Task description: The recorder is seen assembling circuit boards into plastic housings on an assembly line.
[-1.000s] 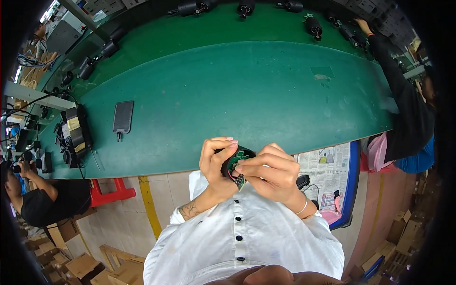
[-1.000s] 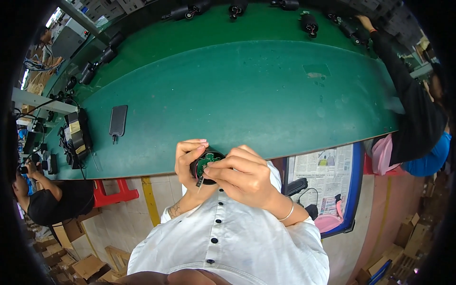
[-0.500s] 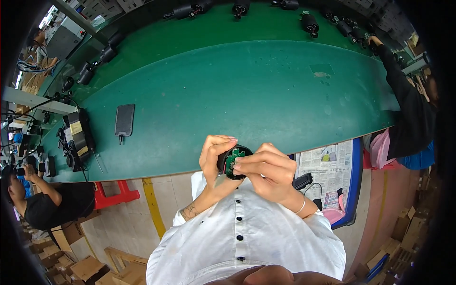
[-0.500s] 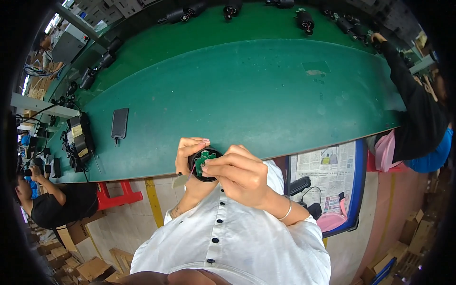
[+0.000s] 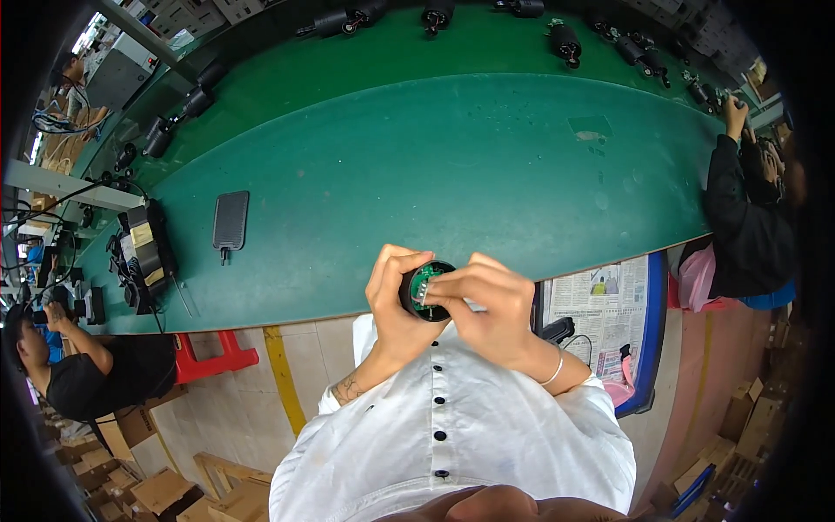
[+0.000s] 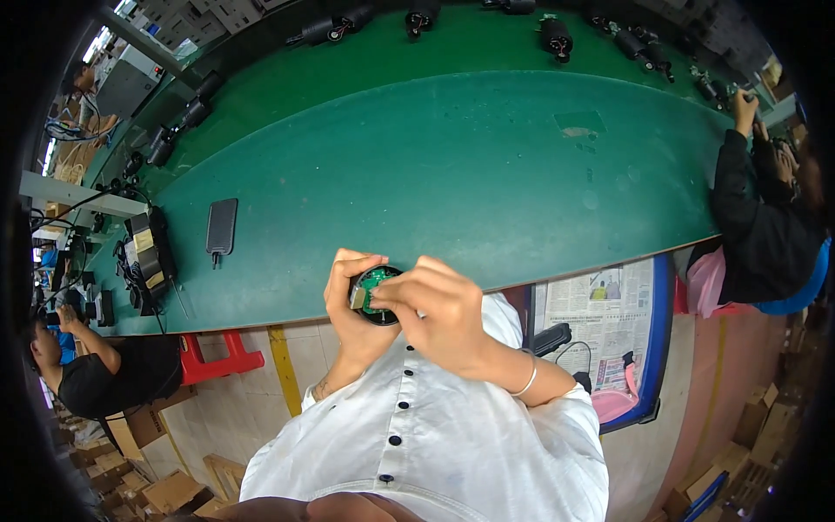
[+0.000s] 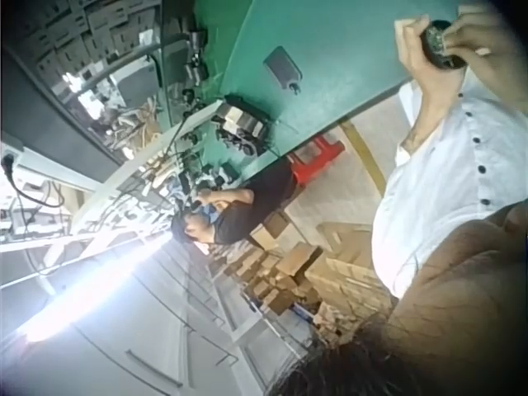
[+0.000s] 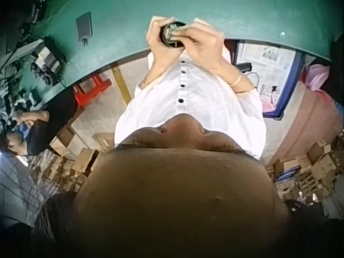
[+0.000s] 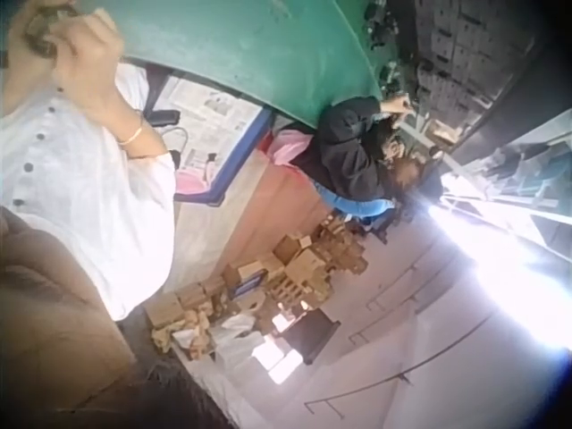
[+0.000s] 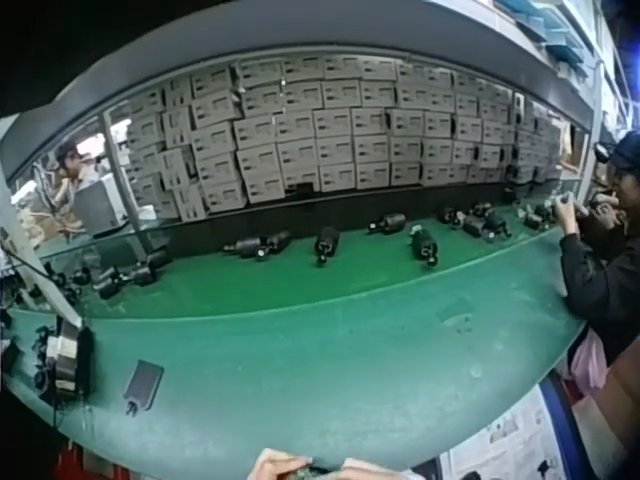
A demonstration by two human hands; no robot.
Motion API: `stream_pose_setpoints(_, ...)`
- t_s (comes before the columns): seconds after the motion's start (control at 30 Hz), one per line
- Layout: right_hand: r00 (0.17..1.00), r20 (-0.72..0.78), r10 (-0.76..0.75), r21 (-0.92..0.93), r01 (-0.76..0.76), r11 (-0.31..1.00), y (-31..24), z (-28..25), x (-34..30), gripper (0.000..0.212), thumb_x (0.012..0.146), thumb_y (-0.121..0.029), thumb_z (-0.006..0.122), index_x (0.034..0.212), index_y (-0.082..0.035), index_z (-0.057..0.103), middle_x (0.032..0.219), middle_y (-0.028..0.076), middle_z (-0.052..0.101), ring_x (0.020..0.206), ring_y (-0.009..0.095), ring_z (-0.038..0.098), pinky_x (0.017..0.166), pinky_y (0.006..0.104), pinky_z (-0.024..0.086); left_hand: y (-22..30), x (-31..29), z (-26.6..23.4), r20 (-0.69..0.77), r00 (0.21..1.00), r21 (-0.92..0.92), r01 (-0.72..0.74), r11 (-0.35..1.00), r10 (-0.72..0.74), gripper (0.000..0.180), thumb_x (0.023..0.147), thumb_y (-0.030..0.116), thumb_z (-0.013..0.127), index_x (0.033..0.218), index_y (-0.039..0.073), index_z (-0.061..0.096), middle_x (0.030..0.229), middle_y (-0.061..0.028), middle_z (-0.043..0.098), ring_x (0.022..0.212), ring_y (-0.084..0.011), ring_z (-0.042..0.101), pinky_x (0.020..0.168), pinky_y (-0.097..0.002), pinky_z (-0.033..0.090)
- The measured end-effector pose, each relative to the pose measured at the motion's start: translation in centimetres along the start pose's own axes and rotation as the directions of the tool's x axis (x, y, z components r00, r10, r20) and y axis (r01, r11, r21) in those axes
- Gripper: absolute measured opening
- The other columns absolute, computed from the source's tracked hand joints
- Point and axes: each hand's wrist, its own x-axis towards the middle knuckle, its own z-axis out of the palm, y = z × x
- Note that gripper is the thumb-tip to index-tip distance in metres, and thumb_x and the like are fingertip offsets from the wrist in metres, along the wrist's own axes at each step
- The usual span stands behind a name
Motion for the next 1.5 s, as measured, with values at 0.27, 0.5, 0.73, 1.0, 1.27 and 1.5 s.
stream_pose_setpoints(0.27, 0.970, -0.243, -0.015, -0.052, 0.003, 0.999, -1.4, 1.0, 1.1, 0.028, 0.058, 0.002, 0.076, 0.085, -0.004, 0.072, 0.084, 0.003, 0.067, 0.067, 0.012, 0.051, 0.060, 0.0225, 0.042, -1.4, -0.4, 0.0, -0.087, 0.993, -0.062, -0.091, 0.994, 0.085, 0.059, 0.056, 0.002, 0.075, 0.108, 0.006, 0.050, 0.096, -0.0089, 0.052, 0.084, -0.0190, 0.051, 0.069, -0.0302, 0.044)
stream_pose_setpoints(0.5, 0.999, 0.034, 0.033, 0.087, -0.036, 0.996, 0.4, -0.3, 1.6, 0.038, 0.057, -0.001, 0.078, 0.095, -0.004, 0.071, 0.082, 0.004, 0.063, 0.072, 0.013, 0.051, 0.061, 0.0240, 0.042, -1.1, -0.3, 1.0, -0.154, 0.988, -0.140, -0.039, 0.989, 0.017, 0.079, 0.055, 0.003, 0.076, 0.122, 0.009, 0.034, 0.107, -0.0099, 0.047, 0.098, -0.0207, 0.047, 0.075, -0.0309, 0.043)
stream_pose_setpoints(0.73, 0.999, 0.046, -0.024, 0.126, 0.018, 0.992, 2.1, -0.8, 2.1, 0.038, 0.061, 0.000, 0.075, 0.099, -0.003, 0.070, 0.078, 0.004, 0.059, 0.068, 0.013, 0.046, 0.056, 0.0237, 0.040, -1.7, 0.1, 1.1, 0.001, 1.000, 0.003, -0.010, 1.000, 0.010, 0.091, 0.054, -0.001, 0.075, 0.129, 0.010, 0.025, 0.119, -0.0114, 0.036, 0.097, -0.0198, 0.051, 0.082, -0.0312, 0.044)
stream_pose_setpoints(1.0, 0.999, 0.045, 0.005, 0.123, -0.010, 0.992, 2.1, -0.9, 2.3, 0.038, 0.061, 0.001, 0.075, 0.098, -0.003, 0.071, 0.079, 0.004, 0.061, 0.070, 0.013, 0.048, 0.059, 0.0242, 0.040, -2.1, 0.1, 1.1, 0.043, 0.999, 0.063, 0.028, 0.998, -0.031, 0.096, 0.052, -0.002, 0.076, 0.132, 0.010, 0.023, 0.125, -0.0131, 0.033, 0.096, -0.0201, 0.054, 0.084, -0.0307, 0.044)
stream_pose_setpoints(1.27, 0.983, 0.106, 0.151, 0.302, -0.176, 0.937, 2.9, -1.1, 2.7, 0.039, 0.062, 0.000, 0.078, 0.100, -0.003, 0.070, 0.086, 0.006, 0.064, 0.080, 0.014, 0.056, 0.071, 0.0265, 0.046, -0.2, 0.7, 1.9, -0.067, 0.986, -0.061, 0.147, 0.987, -0.151, 0.097, 0.052, 0.000, 0.079, 0.134, 0.007, 0.028, 0.124, -0.0135, 0.044, 0.094, -0.0207, 0.054, 0.079, -0.0320, 0.047)
stream_pose_setpoints(1.5, 0.987, -0.158, -0.023, 0.226, 0.059, 0.972, 1.6, -1.4, 2.4, 0.035, 0.063, 0.003, 0.077, 0.097, -0.001, 0.069, 0.091, 0.009, 0.065, 0.079, 0.016, 0.059, 0.072, 0.0259, 0.048, -0.8, 0.6, 1.6, -0.054, 0.997, 0.443, 0.074, 0.893, -0.055, 0.086, 0.050, 0.006, 0.081, 0.127, 0.002, 0.041, 0.103, -0.0108, 0.060, 0.085, -0.0242, 0.057, 0.074, -0.0347, 0.047)
